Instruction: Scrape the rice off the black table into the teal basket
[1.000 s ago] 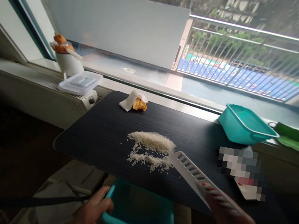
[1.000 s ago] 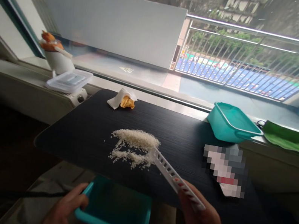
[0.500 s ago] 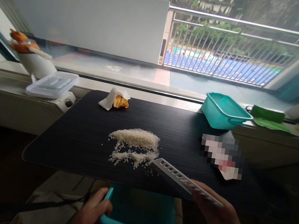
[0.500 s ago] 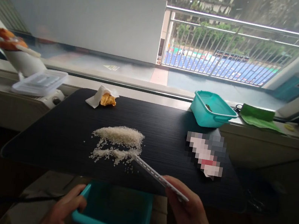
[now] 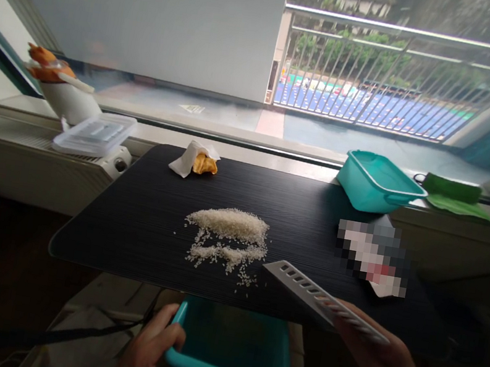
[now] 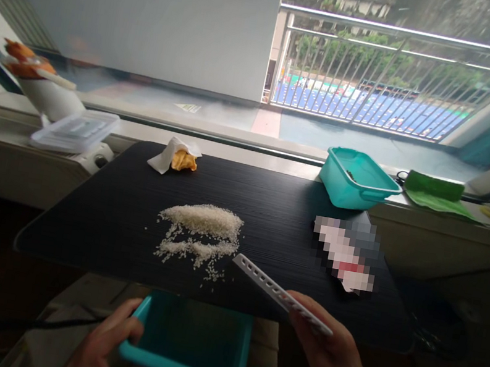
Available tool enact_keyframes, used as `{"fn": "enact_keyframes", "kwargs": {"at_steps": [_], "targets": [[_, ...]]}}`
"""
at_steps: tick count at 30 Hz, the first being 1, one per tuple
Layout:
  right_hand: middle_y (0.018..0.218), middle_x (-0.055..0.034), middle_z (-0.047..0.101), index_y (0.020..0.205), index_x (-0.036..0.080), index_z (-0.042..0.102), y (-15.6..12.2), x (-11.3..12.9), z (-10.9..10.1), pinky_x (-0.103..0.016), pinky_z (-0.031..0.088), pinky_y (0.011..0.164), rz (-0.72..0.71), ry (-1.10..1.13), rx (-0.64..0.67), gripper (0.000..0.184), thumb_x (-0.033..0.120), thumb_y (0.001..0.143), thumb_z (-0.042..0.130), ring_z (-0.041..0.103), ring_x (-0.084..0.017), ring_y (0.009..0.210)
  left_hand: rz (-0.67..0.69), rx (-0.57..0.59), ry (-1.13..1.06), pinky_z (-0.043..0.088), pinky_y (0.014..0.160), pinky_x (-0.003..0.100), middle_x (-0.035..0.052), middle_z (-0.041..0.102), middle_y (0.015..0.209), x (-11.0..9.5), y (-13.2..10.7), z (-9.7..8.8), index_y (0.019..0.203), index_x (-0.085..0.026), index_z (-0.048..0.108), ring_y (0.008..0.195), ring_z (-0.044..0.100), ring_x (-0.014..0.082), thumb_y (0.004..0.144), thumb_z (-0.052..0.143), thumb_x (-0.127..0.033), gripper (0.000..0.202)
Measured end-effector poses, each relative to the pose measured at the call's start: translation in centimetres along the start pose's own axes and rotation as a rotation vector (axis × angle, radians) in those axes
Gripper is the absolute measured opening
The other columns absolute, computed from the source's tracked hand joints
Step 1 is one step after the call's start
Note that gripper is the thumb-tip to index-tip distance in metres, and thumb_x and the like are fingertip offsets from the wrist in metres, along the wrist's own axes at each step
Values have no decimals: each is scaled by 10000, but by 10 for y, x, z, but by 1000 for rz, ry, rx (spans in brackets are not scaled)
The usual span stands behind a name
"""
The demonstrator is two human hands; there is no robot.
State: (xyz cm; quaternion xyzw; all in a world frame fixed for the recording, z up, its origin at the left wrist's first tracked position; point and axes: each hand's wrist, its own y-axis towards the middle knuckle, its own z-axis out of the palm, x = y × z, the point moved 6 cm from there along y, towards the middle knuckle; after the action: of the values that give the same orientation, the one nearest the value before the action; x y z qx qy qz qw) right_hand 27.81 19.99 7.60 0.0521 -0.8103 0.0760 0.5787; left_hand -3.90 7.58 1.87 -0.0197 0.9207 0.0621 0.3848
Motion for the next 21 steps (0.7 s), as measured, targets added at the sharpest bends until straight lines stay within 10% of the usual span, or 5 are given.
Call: {"fn": "enact_keyframes", "kwargs": {"at_steps": [21], "targets": [[1017, -59, 795, 1002, 256, 803, -7, 16, 22, -292, 612, 776, -13, -19, 314, 266, 432, 889, 638, 741, -276, 928, -32, -64, -51, 471, 644, 171, -7, 590, 942, 6, -3, 4, 637, -218, 466, 737, 611, 116, 651, 651, -188, 188]]}}
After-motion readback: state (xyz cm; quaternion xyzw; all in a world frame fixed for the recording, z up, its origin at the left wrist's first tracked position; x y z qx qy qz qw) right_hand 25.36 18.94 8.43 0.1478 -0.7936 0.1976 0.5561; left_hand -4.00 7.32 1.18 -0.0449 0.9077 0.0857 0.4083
